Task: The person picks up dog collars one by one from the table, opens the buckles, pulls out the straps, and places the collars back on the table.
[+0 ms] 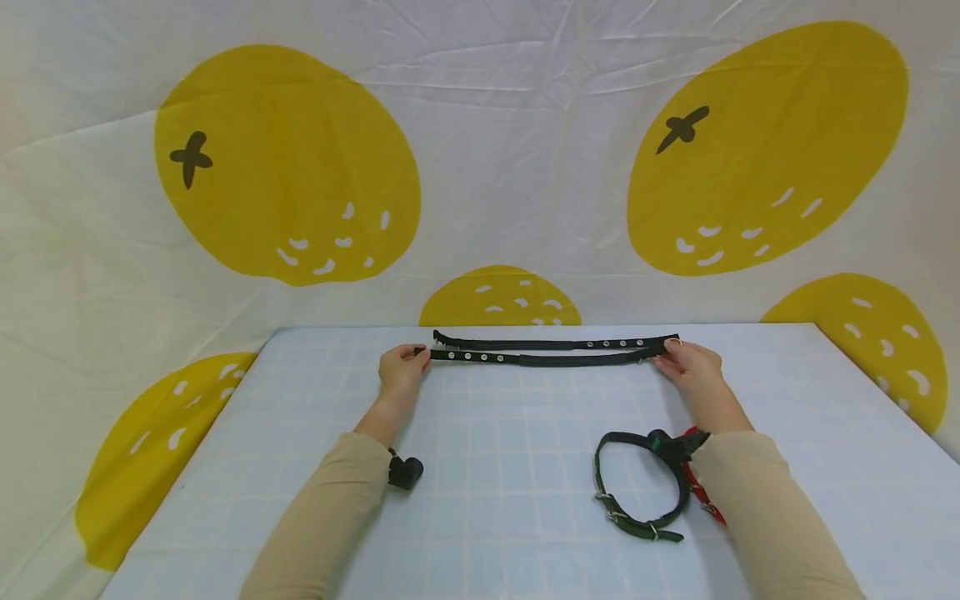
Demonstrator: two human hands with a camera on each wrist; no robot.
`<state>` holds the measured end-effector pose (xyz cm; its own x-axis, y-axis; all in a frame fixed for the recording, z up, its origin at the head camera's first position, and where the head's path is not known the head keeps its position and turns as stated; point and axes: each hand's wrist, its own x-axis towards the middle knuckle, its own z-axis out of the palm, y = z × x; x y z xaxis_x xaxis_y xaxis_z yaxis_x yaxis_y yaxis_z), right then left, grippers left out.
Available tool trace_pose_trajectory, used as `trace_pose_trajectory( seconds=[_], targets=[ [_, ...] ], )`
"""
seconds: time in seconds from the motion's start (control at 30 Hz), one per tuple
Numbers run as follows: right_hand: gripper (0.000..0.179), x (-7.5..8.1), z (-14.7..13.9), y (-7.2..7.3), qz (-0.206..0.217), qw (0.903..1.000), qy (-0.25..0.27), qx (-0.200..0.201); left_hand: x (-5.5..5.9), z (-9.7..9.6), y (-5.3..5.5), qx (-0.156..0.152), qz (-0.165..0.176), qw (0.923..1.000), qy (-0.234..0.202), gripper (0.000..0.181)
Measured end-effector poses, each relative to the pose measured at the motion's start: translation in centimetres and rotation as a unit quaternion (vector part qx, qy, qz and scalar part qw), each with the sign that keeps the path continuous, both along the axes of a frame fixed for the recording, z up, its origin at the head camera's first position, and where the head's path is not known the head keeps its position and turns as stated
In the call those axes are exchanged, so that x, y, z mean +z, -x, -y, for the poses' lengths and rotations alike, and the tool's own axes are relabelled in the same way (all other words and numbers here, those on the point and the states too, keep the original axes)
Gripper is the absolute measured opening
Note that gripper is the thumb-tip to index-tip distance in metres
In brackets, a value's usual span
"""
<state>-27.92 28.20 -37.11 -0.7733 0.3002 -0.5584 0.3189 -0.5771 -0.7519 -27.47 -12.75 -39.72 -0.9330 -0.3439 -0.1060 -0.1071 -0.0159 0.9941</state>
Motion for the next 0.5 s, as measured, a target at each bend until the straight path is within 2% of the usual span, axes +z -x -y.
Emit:
trace_pose_trajectory(
  seconds=[0.13,0.17,0.27,0.37,0.4,0.5],
  targets=[
    [0.040,-0.3,-0.1,0.4,0.023,0.9995,-0.010,-0.020,-1.0,0.0,0.7,0.009,0.002,1.0000,-0.001,0.022],
    [0.046,-0.4,-0.1,0.6,0.031,0.9991,-0.012,-0.025,-1.6,0.1,1.1,0.010,-0.013,0.9998,-0.010,0.018],
    [0.052,-0.7,-0.4,0.8,0.042,0.9984,-0.009,-0.036,-2.2,0.1,1.6,0.006,-0.012,0.9998,-0.016,0.018],
    [0.049,-0.8,-0.6,1.0,0.049,0.9979,-0.001,-0.042,-1.9,-0.2,1.3,0.006,-0.001,0.9999,-0.012,0.019],
    [0.049,-0.8,-0.6,1.0,0.050,0.9979,0.000,-0.041,-1.4,-0.4,0.8,0.006,0.017,0.9998,-0.004,0.021],
    [0.050,-0.8,-0.7,0.9,0.051,0.9981,-0.002,-0.035,-1.0,-0.5,0.3,0.001,0.024,0.9996,-0.012,0.023]
  ],
)
